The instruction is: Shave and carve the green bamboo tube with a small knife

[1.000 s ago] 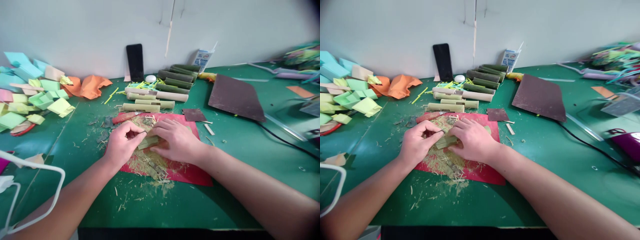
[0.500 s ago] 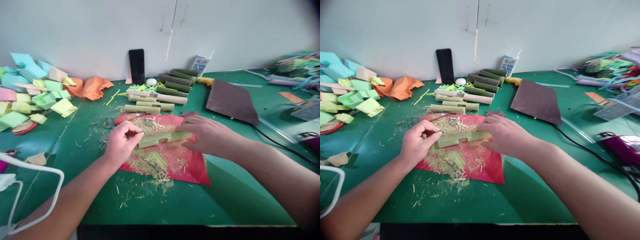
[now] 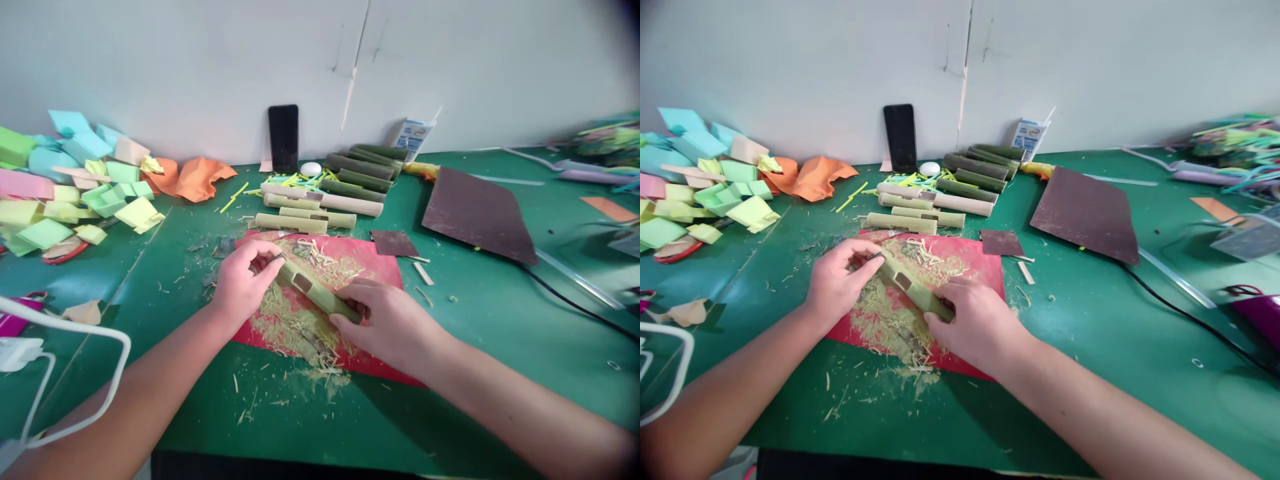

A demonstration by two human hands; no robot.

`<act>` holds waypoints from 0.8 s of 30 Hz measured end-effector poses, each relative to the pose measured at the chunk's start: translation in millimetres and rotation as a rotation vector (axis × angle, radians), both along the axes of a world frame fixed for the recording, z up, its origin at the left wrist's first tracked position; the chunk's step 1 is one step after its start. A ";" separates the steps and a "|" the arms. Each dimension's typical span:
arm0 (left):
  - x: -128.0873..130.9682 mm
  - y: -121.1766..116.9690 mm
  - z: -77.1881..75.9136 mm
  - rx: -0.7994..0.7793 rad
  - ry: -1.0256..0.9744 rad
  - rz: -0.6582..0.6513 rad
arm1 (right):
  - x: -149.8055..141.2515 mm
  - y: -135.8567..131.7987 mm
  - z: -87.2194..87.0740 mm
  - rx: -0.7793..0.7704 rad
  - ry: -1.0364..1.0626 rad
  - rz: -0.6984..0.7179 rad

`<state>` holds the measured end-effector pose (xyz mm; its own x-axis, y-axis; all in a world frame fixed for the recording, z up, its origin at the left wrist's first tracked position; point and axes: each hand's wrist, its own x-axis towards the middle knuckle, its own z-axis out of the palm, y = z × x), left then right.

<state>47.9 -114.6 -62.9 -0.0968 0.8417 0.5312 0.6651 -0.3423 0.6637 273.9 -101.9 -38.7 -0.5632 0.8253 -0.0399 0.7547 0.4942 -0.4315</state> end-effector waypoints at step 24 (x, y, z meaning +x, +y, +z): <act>-5.3 12.5 -8.5 -0.099 0.128 -0.113 | -33.5 5.1 6.6 0.184 -0.326 0.028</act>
<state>42.6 -102.0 -71.5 0.0643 0.8923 0.4469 0.7074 -0.3566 0.6103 240.3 -96.8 -32.1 -0.5681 0.8197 -0.0728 0.8227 0.5637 -0.0730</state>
